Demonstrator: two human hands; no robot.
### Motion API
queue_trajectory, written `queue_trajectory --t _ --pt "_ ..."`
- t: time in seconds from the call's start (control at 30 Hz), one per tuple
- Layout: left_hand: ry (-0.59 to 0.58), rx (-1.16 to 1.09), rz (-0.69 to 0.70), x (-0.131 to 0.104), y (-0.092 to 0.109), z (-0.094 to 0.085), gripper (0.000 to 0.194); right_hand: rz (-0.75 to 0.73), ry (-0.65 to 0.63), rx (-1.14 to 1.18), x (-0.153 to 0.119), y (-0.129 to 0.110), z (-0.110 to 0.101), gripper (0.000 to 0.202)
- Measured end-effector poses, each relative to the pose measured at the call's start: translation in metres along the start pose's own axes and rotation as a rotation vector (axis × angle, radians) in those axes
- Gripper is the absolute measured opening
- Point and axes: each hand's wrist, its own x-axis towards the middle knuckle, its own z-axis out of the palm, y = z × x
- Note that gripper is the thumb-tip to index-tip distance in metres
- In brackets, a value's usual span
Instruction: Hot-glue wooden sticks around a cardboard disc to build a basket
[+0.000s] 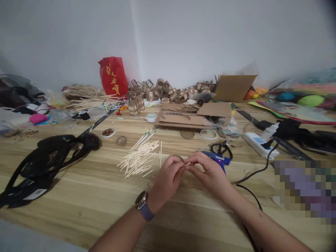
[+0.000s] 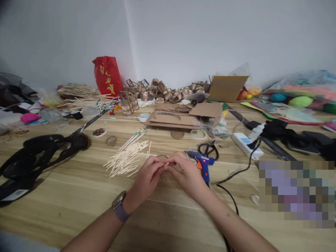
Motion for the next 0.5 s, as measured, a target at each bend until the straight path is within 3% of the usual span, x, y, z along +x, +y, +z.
queue_trajectory --t 0.17,0.27,0.4,0.5 --pt "0.027 0.110 0.002 0.002 -0.009 -0.004 0.029 0.110 -0.033 -0.041 0.004 0.004 -0.009 0.015" --pt "0.058 0.234 -0.026 0.004 -0.025 -0.005 0.056 0.204 -0.156 -0.118 0.006 0.015 -0.007 0.014" --pt "-0.079 0.227 -0.125 0.004 -0.047 -0.002 0.095 0.236 -0.304 -0.229 0.006 0.024 0.003 0.018" --pt "-0.140 0.200 -0.165 0.003 -0.056 0.002 0.105 0.212 -0.329 -0.278 0.005 0.026 0.009 0.020"
